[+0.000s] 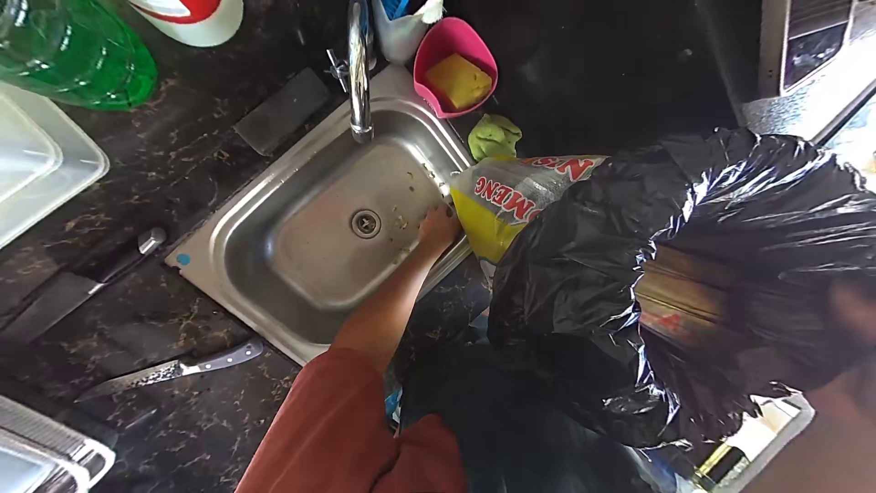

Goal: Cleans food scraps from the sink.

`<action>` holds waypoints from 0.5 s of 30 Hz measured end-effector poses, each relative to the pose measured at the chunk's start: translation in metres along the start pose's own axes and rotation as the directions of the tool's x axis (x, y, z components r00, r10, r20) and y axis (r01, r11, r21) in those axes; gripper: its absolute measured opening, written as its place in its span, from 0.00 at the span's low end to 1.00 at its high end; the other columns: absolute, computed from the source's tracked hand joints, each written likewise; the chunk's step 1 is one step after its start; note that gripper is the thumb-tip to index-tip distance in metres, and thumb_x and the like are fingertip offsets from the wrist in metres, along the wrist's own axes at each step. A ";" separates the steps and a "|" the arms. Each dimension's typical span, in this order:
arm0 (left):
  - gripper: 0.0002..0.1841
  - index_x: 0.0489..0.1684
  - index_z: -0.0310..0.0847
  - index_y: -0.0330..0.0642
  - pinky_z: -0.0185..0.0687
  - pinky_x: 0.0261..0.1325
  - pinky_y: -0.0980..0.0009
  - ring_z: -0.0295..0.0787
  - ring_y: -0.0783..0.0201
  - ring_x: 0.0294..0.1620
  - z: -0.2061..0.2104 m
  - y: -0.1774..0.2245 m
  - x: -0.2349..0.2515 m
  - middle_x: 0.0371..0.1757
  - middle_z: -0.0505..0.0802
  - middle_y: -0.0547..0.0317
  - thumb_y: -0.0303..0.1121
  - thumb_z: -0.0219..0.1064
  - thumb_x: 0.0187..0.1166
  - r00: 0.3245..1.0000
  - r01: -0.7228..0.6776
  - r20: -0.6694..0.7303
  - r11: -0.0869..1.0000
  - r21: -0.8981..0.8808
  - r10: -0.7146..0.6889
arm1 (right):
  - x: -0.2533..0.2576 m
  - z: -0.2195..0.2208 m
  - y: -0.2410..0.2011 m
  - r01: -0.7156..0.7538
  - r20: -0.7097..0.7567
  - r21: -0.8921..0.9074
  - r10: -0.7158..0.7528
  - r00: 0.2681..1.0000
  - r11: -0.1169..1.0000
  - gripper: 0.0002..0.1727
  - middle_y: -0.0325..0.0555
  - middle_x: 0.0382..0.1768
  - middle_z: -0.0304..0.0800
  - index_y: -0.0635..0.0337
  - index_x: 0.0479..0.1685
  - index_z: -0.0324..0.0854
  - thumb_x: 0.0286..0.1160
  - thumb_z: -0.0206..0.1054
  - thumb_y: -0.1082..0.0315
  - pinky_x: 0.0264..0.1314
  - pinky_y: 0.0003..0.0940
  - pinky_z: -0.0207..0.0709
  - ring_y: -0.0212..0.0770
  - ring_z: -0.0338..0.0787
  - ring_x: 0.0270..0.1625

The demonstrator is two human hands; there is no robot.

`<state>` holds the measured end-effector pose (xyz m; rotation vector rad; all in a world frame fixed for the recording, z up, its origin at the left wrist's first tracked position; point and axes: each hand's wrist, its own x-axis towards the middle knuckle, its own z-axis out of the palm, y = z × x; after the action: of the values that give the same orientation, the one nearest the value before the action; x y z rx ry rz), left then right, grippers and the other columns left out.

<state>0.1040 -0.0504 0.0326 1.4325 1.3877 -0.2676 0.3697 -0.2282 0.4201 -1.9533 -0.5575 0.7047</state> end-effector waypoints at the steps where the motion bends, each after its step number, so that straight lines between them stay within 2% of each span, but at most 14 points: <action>1: 0.25 0.65 0.83 0.53 0.81 0.57 0.33 0.88 0.40 0.62 0.000 -0.002 -0.001 0.61 0.91 0.46 0.57 0.52 0.85 1.000 -0.002 -0.002 1.000 -0.016 0.002 | 0.000 0.000 0.000 0.000 0.006 0.013 0.000 1.000 1.000 0.28 0.41 0.64 0.87 0.58 0.81 0.63 0.80 0.60 0.71 0.73 0.39 0.82 0.36 0.88 0.65; 4: 0.23 0.55 0.89 0.53 0.81 0.53 0.32 0.91 0.41 0.55 -0.008 0.000 -0.011 0.50 0.95 0.47 0.57 0.56 0.82 1.000 0.012 -0.009 0.998 -0.067 -0.012 | 0.000 -0.005 0.009 0.040 0.011 0.034 -0.040 0.999 0.999 0.27 0.38 0.63 0.89 0.56 0.78 0.67 0.78 0.64 0.68 0.71 0.37 0.84 0.34 0.89 0.64; 6: 0.21 0.52 0.90 0.53 0.81 0.53 0.31 0.91 0.41 0.54 -0.013 0.001 -0.014 0.49 0.95 0.48 0.56 0.58 0.81 1.000 0.001 -0.006 0.997 -0.077 -0.002 | 0.000 -0.005 0.011 0.047 0.009 0.041 -0.047 0.999 0.998 0.28 0.38 0.63 0.89 0.56 0.79 0.67 0.78 0.65 0.67 0.72 0.37 0.84 0.34 0.89 0.64; 7: 0.21 0.52 0.90 0.54 0.81 0.54 0.32 0.91 0.42 0.55 -0.014 -0.001 -0.013 0.49 0.95 0.49 0.56 0.58 0.81 1.000 -0.006 0.002 0.996 -0.092 0.006 | 0.000 -0.005 0.011 0.039 0.005 0.050 -0.039 0.999 0.998 0.28 0.41 0.63 0.88 0.57 0.79 0.66 0.79 0.64 0.69 0.72 0.39 0.84 0.36 0.89 0.64; 9: 0.23 0.52 0.91 0.52 0.80 0.58 0.32 0.91 0.44 0.57 -0.018 -0.008 -0.007 0.51 0.95 0.48 0.56 0.56 0.84 0.999 -0.020 0.043 0.982 -0.185 0.029 | 0.000 -0.004 0.010 0.031 0.005 0.043 -0.031 0.999 0.999 0.26 0.40 0.61 0.89 0.56 0.76 0.68 0.78 0.63 0.68 0.71 0.38 0.84 0.35 0.90 0.63; 10: 0.25 0.54 0.90 0.47 0.78 0.62 0.34 0.89 0.44 0.60 -0.022 -0.012 -0.005 0.54 0.94 0.45 0.56 0.52 0.88 0.996 -0.021 0.074 0.967 -0.252 0.041 | -0.001 -0.004 0.008 0.031 0.019 0.056 -0.032 0.999 0.998 0.25 0.41 0.60 0.89 0.56 0.76 0.69 0.78 0.63 0.68 0.70 0.39 0.85 0.36 0.90 0.62; 11: 0.28 0.61 0.87 0.41 0.75 0.68 0.34 0.86 0.41 0.66 -0.029 -0.015 -0.007 0.61 0.91 0.39 0.55 0.48 0.92 0.992 -0.006 0.118 0.939 -0.343 0.050 | -0.002 -0.003 0.006 0.031 0.033 0.063 -0.033 0.999 0.998 0.25 0.40 0.60 0.89 0.56 0.76 0.69 0.78 0.63 0.68 0.70 0.39 0.85 0.36 0.90 0.62; 12: 0.31 0.68 0.82 0.37 0.75 0.71 0.38 0.83 0.42 0.70 -0.036 -0.018 -0.012 0.66 0.88 0.36 0.55 0.45 0.93 0.986 0.039 0.160 0.890 -0.455 0.038 | -0.003 -0.002 0.004 0.035 0.045 0.069 -0.038 0.998 0.997 0.25 0.40 0.60 0.90 0.55 0.75 0.69 0.77 0.64 0.69 0.70 0.39 0.85 0.36 0.90 0.62; 13: 0.31 0.73 0.78 0.39 0.77 0.70 0.43 0.82 0.47 0.69 -0.041 -0.023 -0.017 0.68 0.86 0.39 0.56 0.44 0.92 0.979 0.126 0.206 0.787 -0.604 0.001 | -0.004 0.000 0.001 0.039 0.052 0.069 -0.043 0.998 0.997 0.26 0.39 0.60 0.90 0.55 0.76 0.69 0.77 0.64 0.69 0.70 0.39 0.85 0.35 0.90 0.62; 14: 0.30 0.74 0.77 0.44 0.80 0.66 0.47 0.84 0.51 0.65 -0.046 -0.030 -0.021 0.66 0.87 0.45 0.58 0.46 0.91 0.969 0.212 0.244 0.650 -0.730 -0.042 | -0.005 0.002 0.000 0.043 0.056 0.064 -0.047 0.997 0.997 0.26 0.38 0.60 0.89 0.54 0.76 0.69 0.77 0.64 0.69 0.70 0.38 0.85 0.35 0.90 0.62; 15: 0.29 0.71 0.79 0.49 0.84 0.59 0.49 0.86 0.55 0.59 -0.049 -0.038 -0.022 0.60 0.89 0.50 0.59 0.48 0.89 0.959 0.271 0.273 0.513 -0.815 -0.073 | -0.006 0.002 0.000 0.043 0.056 0.064 -0.047 0.997 0.997 0.26 0.37 0.60 0.90 0.53 0.76 0.69 0.77 0.63 0.69 0.69 0.38 0.85 0.34 0.90 0.62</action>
<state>0.0419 -0.0353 0.0496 0.4097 1.2057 0.1494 0.3638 -0.2306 0.4211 -1.8620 -0.6054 0.7432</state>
